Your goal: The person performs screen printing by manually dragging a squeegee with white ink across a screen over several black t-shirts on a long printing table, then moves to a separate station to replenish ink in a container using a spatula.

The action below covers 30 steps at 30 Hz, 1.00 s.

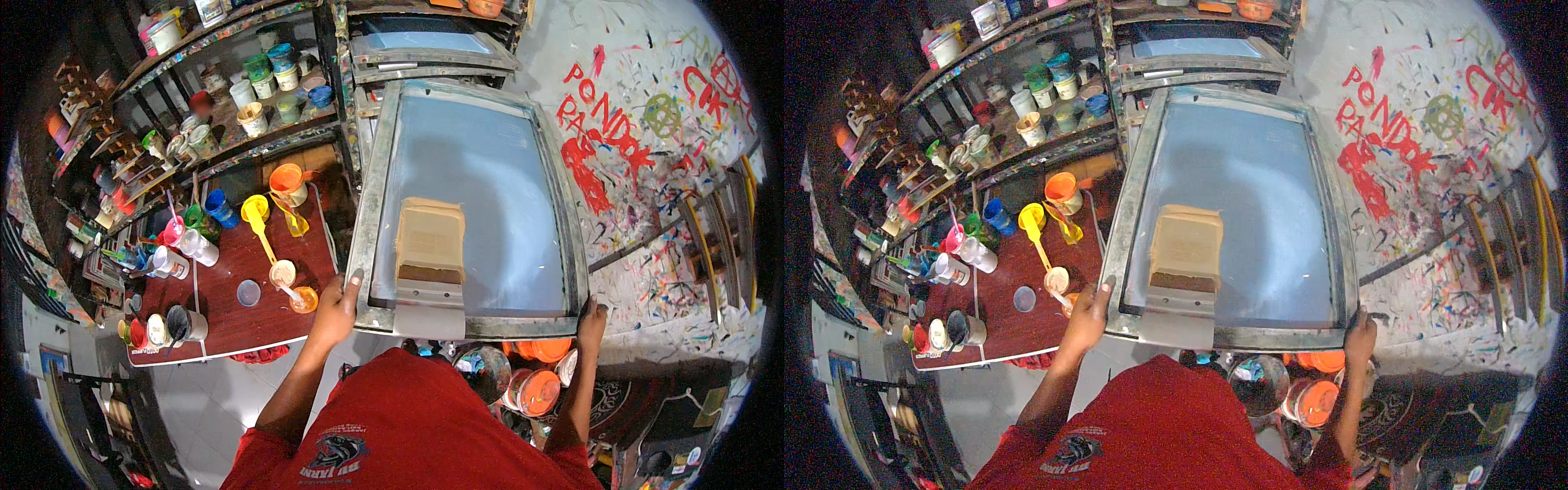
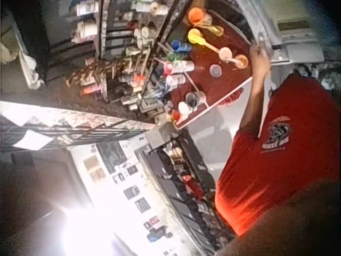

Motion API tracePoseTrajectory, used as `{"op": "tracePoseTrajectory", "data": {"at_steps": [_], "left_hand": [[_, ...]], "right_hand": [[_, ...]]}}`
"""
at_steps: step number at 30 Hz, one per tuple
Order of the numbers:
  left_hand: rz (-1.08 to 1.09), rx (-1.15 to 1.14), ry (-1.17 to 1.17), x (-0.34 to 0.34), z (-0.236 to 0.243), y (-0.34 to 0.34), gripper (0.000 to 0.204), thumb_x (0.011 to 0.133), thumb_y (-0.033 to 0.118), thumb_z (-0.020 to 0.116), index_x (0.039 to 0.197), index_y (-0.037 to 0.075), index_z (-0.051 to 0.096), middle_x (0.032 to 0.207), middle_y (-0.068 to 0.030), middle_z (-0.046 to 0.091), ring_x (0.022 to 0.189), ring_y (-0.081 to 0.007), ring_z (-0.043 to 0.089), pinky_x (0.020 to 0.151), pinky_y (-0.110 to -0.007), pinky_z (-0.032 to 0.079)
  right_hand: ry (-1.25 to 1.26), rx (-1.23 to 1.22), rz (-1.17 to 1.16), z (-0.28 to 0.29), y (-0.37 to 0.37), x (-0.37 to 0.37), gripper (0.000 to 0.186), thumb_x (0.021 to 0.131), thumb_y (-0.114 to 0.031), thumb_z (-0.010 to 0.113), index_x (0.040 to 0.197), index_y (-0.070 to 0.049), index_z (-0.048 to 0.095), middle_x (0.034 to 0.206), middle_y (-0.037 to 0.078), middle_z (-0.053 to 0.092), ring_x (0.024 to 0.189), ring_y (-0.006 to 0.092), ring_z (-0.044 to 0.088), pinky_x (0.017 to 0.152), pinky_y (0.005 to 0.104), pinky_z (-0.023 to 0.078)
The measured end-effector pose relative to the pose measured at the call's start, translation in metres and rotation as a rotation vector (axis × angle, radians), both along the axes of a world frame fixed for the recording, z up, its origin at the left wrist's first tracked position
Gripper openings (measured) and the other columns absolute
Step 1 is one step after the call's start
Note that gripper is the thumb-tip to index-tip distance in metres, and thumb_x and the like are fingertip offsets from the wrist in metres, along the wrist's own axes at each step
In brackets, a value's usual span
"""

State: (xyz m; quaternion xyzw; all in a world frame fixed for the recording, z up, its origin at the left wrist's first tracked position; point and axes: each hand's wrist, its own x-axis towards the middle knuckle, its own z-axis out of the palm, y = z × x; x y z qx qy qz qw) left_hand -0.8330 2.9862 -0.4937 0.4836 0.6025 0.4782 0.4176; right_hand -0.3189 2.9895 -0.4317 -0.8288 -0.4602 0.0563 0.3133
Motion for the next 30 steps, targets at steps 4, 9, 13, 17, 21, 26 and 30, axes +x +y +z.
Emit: {"op": "tracePoseTrajectory", "data": {"at_steps": [4, 9, 13, 17, 21, 26, 30], "left_hand": [[0.041, -0.024, -0.041, 0.007, 0.015, 0.008, 0.05, 0.098, 0.038, 0.044, 0.106, -0.01, 0.057, 0.092, -0.0238, 0.064, 0.089, -0.0285, 0.06, 0.084, -0.038, 0.044], [0.105, -0.05, -0.004, 0.01, 0.028, 0.016, 0.048, 0.1, 0.036, 0.043, 0.114, -0.008, 0.056, 0.101, -0.019, 0.064, 0.096, -0.0219, 0.058, 0.089, -0.033, 0.042], [0.09, -0.062, -0.012, 0.009, 0.02, 0.028, 0.049, 0.099, 0.036, 0.044, 0.114, -0.009, 0.056, 0.102, -0.0204, 0.064, 0.095, -0.0234, 0.057, 0.088, -0.034, 0.043], [0.109, -0.044, -0.024, 0.01, 0.013, 0.037, 0.051, 0.099, 0.037, 0.043, 0.113, -0.011, 0.056, 0.101, -0.0228, 0.063, 0.095, -0.0254, 0.057, 0.088, -0.034, 0.042], [0.127, -0.054, -0.011, 0.008, 0.014, 0.043, 0.053, 0.099, 0.038, 0.042, 0.111, -0.012, 0.055, 0.1, -0.0239, 0.062, 0.094, -0.0266, 0.057, 0.087, -0.036, 0.042], [0.126, -0.027, -0.018, 0.003, 0.009, 0.051, 0.053, 0.099, 0.04, 0.042, 0.103, -0.012, 0.057, 0.088, -0.0188, 0.06, 0.083, -0.0223, 0.052, 0.08, -0.036, 0.043], [0.133, 0.012, -0.114, -0.004, 0.003, 0.063, 0.053, 0.099, 0.04, 0.045, 0.098, -0.011, 0.058, 0.079, -0.012, 0.057, 0.075, -0.018, 0.048, 0.072, -0.033, 0.042]], "right_hand": [[-0.029, -0.017, 0.014, -0.011, 0.04, 0.011, 0.057, 0.098, -0.042, 0.044, 0.076, 0.01, 0.055, 0.075, 0.025, 0.057, 0.073, 0.0371, 0.053, 0.072, 0.0454, 0.041], [0.015, -0.034, 0.104, 0.002, 0.076, -0.009, 0.059, 0.098, -0.043, 0.043, 0.074, 0.01, 0.055, 0.071, 0.027, 0.055, 0.068, 0.0398, 0.052, 0.068, 0.0469, 0.04], [-0.016, 0.024, 0.109, 0.007, 0.087, -0.016, 0.058, 0.098, -0.041, 0.043, 0.071, 0.01, 0.051, 0.065, 0.028, 0.051, 0.061, 0.0387, 0.049, 0.065, 0.0473, 0.039], [-0.047, 0.089, 0.153, -0.004, 0.105, -0.006, 0.057, 0.098, -0.04, 0.041, 0.07, 0.009, 0.05, 0.061, 0.026, 0.049, 0.058, 0.0396, 0.046, 0.063, 0.0471, 0.039], [-0.081, 0.005, 0.2, 0.007, 0.115, -0.005, 0.059, 0.099, -0.04, 0.039, 0.07, 0.009, 0.053, 0.062, 0.028, 0.05, 0.06, 0.0431, 0.048, 0.064, 0.0469, 0.04], [-0.135, -0.098, 0.124, -0.003, 0.131, 0.013, 0.061, 0.097, -0.046, 0.038, 0.087, 0.01, 0.06, 0.083, 0.033, 0.059, 0.083, 0.0479, 0.056, 0.077, 0.048, 0.043], [-0.172, 0.002, 0.101, 0.005, 0.142, -0.005, 0.065, 0.095, -0.051, 0.039, 0.092, 0.009, 0.061, 0.095, 0.035, 0.059, 0.094, 0.0486, 0.057, 0.082, 0.0484, 0.043]]}}
